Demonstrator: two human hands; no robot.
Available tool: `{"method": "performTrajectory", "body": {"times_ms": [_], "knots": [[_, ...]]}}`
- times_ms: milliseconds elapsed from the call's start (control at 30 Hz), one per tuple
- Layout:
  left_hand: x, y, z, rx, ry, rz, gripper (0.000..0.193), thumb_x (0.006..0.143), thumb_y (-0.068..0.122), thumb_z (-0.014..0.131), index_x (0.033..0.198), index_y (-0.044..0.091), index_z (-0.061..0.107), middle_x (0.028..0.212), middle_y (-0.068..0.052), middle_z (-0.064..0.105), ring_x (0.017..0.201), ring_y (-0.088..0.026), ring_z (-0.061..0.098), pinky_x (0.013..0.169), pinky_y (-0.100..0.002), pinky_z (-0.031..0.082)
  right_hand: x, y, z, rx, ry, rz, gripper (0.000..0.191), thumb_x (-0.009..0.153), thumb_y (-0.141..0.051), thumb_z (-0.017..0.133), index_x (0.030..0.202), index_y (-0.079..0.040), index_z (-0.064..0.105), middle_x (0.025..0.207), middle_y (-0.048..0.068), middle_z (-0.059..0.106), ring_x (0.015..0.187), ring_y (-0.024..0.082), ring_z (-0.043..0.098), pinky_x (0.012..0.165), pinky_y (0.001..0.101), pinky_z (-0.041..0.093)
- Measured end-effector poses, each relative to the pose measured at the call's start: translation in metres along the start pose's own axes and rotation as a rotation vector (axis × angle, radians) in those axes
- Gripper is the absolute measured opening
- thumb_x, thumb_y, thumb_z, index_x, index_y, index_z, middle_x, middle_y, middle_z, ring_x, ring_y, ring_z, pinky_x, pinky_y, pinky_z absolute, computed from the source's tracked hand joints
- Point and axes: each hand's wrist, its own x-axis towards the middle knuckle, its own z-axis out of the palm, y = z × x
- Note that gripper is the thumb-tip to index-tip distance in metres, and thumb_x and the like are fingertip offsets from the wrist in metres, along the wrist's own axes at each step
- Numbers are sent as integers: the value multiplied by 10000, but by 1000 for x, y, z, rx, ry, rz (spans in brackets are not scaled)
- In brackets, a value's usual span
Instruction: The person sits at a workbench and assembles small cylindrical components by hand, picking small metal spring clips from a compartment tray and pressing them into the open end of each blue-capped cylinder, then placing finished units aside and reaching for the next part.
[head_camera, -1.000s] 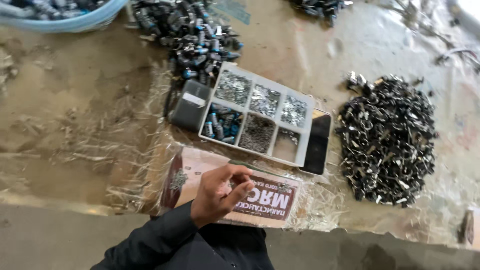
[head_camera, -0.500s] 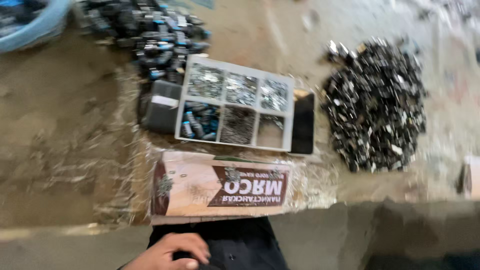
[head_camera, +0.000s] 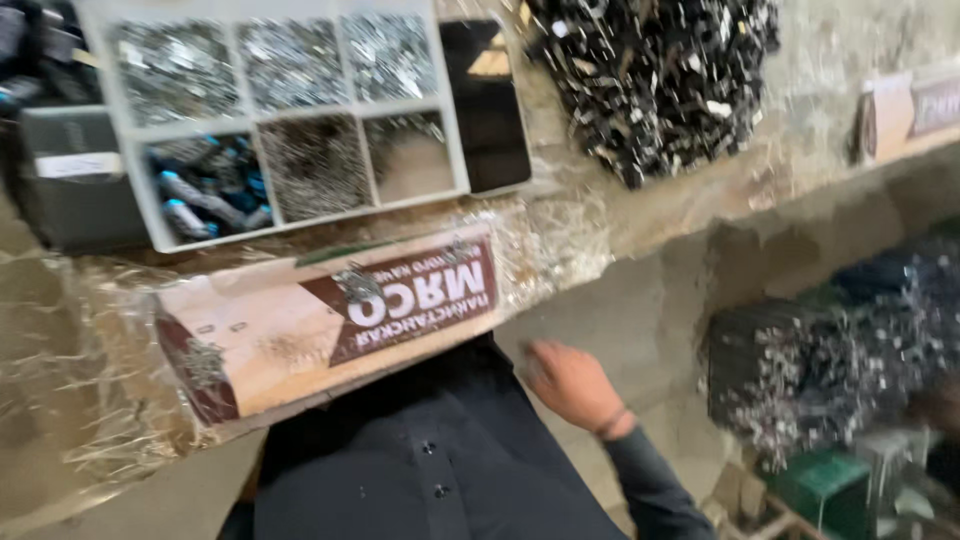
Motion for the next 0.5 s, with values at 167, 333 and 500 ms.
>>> {"method": "performTrajectory", "body": {"times_ms": [167, 333, 500], "knots": [[-19, 13, -3, -87, 257, 218, 402, 939, 307, 659, 1228, 30, 694, 1198, -148, 744, 1131, -263, 693, 975, -367, 499, 28, -67, 28, 296, 273, -10, 214, 882, -129, 791, 1059, -54, 696, 967, 109, 690, 839, 311, 691, 721, 379, 554], [-53, 47, 6, -397, 51, 679, 445, 944, 320, 631, 1284, 34, 668, 1221, -154, 740, 1133, -270, 687, 967, -365, 494, 29, -87, 56, 494, 615, -6, 180, 900, -35, 772, 1057, -26, 683, 1030, 129, 689, 883, 292, 703, 796, 358, 564], [-56, 98, 15, -628, -467, 713, 461, 959, 314, 654, 1328, 38, 626, 1206, -118, 691, 1104, -171, 619, 973, -298, 469, 25, -86, 77, 340, 752, -96, 374, 868, -90, 803, 1205, 7, 672, 1208, 173, 666, 1045, 344, 691, 902, 401, 575]]}}
